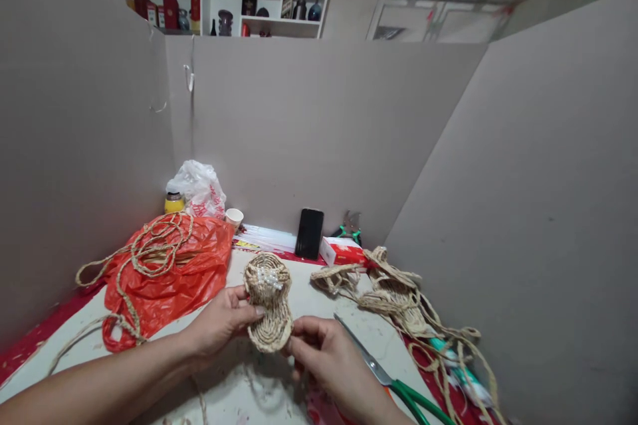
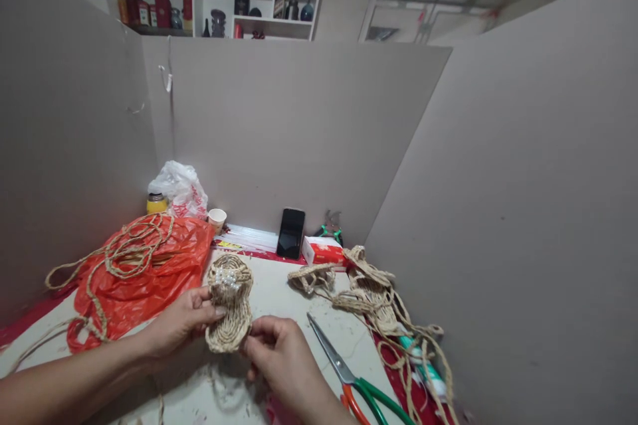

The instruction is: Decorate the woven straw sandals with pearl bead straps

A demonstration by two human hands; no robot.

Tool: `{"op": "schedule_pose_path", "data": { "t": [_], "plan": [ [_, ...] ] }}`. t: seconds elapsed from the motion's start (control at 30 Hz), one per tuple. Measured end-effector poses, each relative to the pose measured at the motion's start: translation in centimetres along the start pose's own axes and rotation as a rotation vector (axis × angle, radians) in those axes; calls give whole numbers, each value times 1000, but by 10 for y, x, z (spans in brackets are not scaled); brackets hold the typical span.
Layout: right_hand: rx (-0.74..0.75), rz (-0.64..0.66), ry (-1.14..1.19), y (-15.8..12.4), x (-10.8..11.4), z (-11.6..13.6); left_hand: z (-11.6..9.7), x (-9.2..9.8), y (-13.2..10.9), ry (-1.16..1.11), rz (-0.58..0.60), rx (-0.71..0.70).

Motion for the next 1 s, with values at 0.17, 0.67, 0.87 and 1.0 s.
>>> {"op": "schedule_pose_path", "data": {
  "t": [0.17, 0.67, 0.87, 1.0],
  "plan": [
    [238, -189, -283, -9, 15, 5, -2, 12, 2, 23, -73, -46],
    [530, 88, -858, -19, -30, 26, 3, -1, -2, 59, -89, -118],
    [660, -79, -711, -34, -13, 35, 5, 4, -1, 55, -98, -112],
    [581, -413, -417, -40, 25, 34, 7, 10, 0, 43, -95, -88]
  ]
}}
Point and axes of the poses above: each hand's wrist, its own y-axis towards the middle knuckle, its own x-axis out of the back of the hand, z = x × y, the point moved 6 cm from there along y, towards the middle knuckle, and after that the axes turned 10 degrees about z, right-handed, at the moved point
